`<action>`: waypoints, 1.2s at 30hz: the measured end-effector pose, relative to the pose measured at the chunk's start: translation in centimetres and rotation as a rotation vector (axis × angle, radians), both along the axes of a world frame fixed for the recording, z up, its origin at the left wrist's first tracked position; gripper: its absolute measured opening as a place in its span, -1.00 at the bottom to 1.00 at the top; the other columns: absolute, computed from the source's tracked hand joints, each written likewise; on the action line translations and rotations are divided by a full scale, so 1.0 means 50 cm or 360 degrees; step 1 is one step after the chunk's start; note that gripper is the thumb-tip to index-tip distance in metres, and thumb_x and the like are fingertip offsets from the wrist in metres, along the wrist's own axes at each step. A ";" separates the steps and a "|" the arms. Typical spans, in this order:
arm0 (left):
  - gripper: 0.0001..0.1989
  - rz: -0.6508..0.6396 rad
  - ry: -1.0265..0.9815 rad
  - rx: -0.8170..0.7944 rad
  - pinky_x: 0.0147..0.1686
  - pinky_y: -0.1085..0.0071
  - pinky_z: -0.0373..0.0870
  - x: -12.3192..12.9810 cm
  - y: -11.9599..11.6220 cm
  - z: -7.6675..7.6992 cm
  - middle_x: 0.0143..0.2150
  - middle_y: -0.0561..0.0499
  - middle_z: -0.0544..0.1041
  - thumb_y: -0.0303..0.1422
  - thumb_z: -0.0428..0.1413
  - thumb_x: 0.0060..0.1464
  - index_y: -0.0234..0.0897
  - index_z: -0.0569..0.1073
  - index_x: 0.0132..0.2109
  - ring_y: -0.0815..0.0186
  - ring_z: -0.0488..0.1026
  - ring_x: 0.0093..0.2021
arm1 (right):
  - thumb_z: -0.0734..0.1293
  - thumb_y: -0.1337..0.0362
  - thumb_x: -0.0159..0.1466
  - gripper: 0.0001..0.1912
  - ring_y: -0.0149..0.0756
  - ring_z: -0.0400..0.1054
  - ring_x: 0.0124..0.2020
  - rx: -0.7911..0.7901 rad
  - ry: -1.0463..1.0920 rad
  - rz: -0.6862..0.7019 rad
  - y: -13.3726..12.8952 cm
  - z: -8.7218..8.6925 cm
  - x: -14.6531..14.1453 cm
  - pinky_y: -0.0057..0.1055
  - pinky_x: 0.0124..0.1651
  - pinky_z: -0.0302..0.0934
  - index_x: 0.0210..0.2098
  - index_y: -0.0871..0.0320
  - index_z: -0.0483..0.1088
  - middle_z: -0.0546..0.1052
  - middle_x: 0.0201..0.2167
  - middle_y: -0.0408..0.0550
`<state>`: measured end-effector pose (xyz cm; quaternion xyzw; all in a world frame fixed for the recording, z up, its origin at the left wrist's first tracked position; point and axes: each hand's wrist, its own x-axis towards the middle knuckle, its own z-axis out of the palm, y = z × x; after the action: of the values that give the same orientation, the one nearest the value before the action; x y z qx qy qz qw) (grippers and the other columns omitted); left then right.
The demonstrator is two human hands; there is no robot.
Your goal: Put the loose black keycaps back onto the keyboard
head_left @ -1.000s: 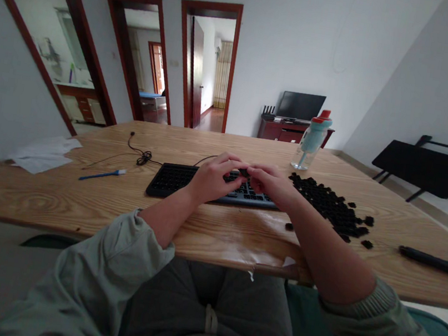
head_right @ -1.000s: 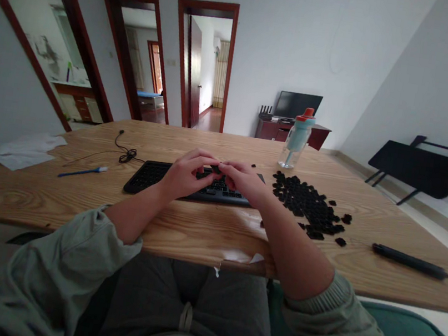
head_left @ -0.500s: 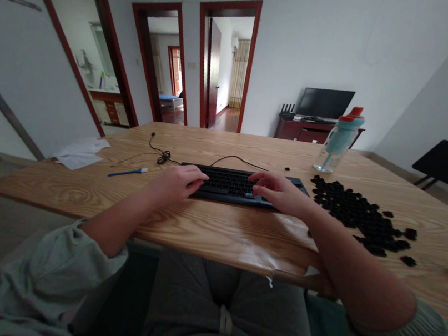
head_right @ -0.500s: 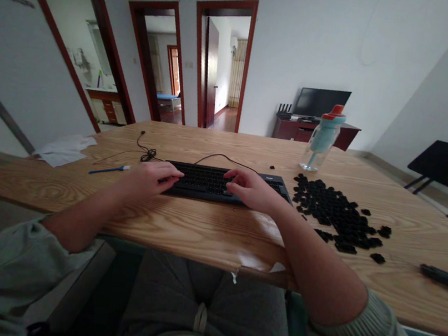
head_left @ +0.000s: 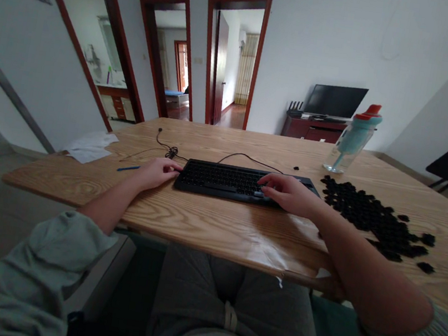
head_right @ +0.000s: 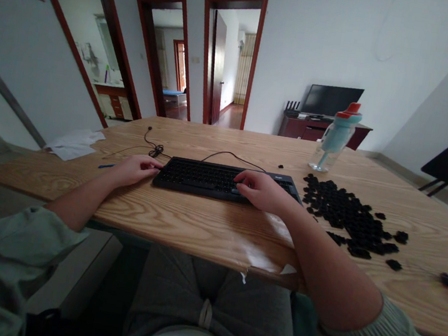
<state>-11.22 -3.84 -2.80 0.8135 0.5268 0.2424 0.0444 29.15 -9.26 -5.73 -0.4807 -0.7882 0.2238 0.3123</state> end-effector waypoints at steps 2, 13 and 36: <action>-0.56 0.0049 -0.0013 0.0002 -0.32 0.39 0.33 0.007 0.008 0.008 -0.28 -0.08 0.58 -0.12 0.14 0.05 -0.29 0.60 -0.03 0.27 0.42 -0.34 | 0.27 0.14 0.28 -0.66 -0.38 0.25 -0.46 0.0002 -0.0006 -0.0004 -0.002 0.002 0.000 -0.41 -0.41 0.10 -0.05 0.21 0.45 0.44 -0.43 -0.09; -0.63 -0.0071 -0.0053 -0.0126 -0.32 0.40 0.35 0.030 0.029 0.004 -0.28 -0.11 0.58 -0.15 0.18 0.01 -0.33 0.61 -0.14 0.28 0.45 -0.33 | 0.27 0.12 0.28 -0.67 -0.37 0.26 -0.44 0.0038 -0.0035 0.0041 -0.001 0.002 0.005 -0.42 -0.38 0.12 -0.09 0.19 0.47 0.45 -0.43 -0.10; -0.66 -0.0151 0.0143 0.0004 -0.08 0.35 0.41 0.027 0.025 0.003 -0.09 -0.09 0.60 -0.24 0.07 0.12 -0.29 0.61 -0.06 0.24 0.51 -0.16 | 0.27 0.12 0.28 -0.69 -0.36 0.26 -0.46 0.0053 -0.0187 -0.0015 -0.008 0.006 0.002 -0.41 -0.39 0.10 -0.12 0.16 0.49 0.46 -0.44 -0.09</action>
<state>-9.89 -2.61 -2.64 0.8477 0.4888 0.2039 0.0313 29.27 -9.67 -5.41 -0.4913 -0.8066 0.1806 0.2746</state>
